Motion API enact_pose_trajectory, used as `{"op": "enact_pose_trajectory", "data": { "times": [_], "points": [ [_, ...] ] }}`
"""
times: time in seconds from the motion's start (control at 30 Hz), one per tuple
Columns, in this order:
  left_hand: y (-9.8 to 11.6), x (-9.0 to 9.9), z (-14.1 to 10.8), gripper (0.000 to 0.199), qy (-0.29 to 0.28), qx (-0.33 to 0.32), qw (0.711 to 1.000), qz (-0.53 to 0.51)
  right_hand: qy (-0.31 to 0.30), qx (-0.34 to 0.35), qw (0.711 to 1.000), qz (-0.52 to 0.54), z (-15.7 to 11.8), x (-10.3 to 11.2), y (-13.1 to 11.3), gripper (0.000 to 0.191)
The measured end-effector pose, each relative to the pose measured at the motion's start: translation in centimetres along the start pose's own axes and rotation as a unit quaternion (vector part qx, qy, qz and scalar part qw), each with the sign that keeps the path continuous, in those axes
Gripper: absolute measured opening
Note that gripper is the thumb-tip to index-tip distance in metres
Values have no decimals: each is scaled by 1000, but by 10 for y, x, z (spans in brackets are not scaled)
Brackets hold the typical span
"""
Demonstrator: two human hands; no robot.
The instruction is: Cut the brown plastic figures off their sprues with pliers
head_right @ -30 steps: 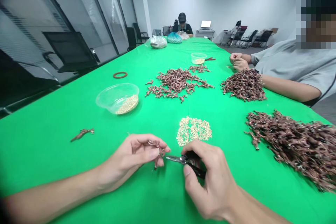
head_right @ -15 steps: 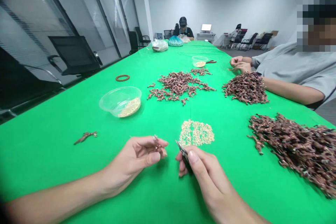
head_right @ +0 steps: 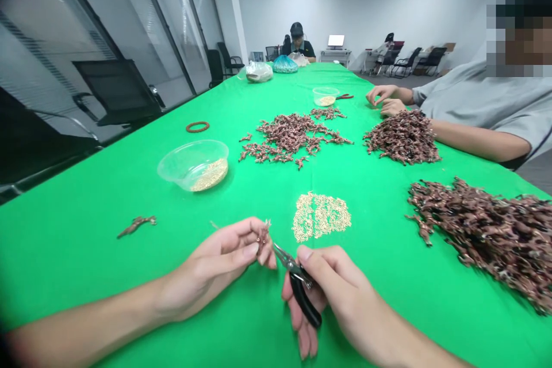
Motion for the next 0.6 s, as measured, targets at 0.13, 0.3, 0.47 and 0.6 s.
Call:
{"op": "enact_pose_trajectory", "data": {
  "times": [0.13,0.3,0.47,0.6],
  "points": [
    [-4,-6,0,13,-29,19,999,-27,10,-10,1000,-22,3,3,8,54],
    [-7,-9,-1,13,-41,32,998,-44,18,-17,999,-44,2,5,9,55],
    [-7,-9,-1,13,-44,35,997,-49,36,-35,996,-71,-2,4,5,52],
    [-8,-10,0,13,-45,37,997,-51,34,-34,995,-85,-3,2,4,54]
  ]
}}
Point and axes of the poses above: each hand's wrist, its own z-axis towards the middle knuckle, its own x-axis out of the back of the hand, y = z × x, the point moved 10 cm from there along z, towards the middle knuckle, and after that the axes turned 1 degree about -z, right-handed, at the moved point
